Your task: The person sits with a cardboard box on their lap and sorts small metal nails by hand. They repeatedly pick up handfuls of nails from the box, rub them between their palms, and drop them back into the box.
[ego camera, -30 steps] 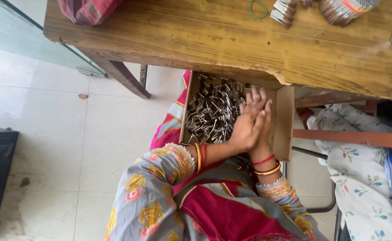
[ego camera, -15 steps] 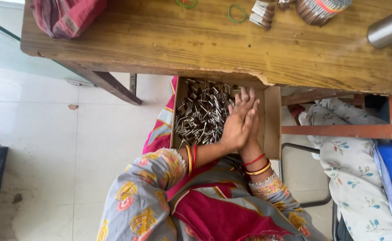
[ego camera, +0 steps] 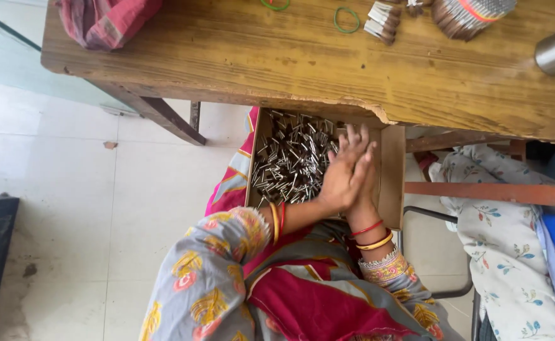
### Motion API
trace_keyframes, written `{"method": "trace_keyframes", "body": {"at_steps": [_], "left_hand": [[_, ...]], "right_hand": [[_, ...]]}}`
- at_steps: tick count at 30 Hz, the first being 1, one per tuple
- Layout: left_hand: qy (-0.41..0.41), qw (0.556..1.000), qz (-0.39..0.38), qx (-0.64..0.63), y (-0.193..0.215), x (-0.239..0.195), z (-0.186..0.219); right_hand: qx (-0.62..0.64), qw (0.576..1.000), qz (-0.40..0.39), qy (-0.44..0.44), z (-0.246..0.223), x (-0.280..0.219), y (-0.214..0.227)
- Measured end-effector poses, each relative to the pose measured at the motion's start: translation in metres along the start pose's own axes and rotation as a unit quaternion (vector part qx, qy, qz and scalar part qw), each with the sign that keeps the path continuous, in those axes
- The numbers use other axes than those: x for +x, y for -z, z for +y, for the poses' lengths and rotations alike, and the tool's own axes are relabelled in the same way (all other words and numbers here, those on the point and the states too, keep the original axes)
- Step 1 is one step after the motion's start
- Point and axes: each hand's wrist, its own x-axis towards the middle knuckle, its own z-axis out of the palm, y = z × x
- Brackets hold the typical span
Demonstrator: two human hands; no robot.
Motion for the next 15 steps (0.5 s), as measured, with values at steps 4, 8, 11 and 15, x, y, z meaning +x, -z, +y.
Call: {"method": "trace_keyframes", "body": {"at_steps": [4, 8, 11, 15], "left_hand": [[0.006, 0.993, 0.079, 0.09, -0.002, 0.025, -0.03], [0.01, 0.999, 0.005, 0.032, 0.005, 0.013, -0.013], [0.003, 0.995, 0.051, 0.089, -0.011, 0.025, -0.055], [-0.064, 0.997, 0.001, 0.041, -0.011, -0.002, -0.038]], "right_hand": [[0.065, 0.994, -0.049, -0.074, 0.025, 0.021, 0.035], [0.013, 0.997, -0.071, -0.012, 0.033, 0.029, 0.055], [0.069, 0.991, -0.112, -0.039, 0.029, 0.024, 0.049], [0.003, 0.996, -0.081, 0.046, 0.03, 0.02, 0.044]]}}
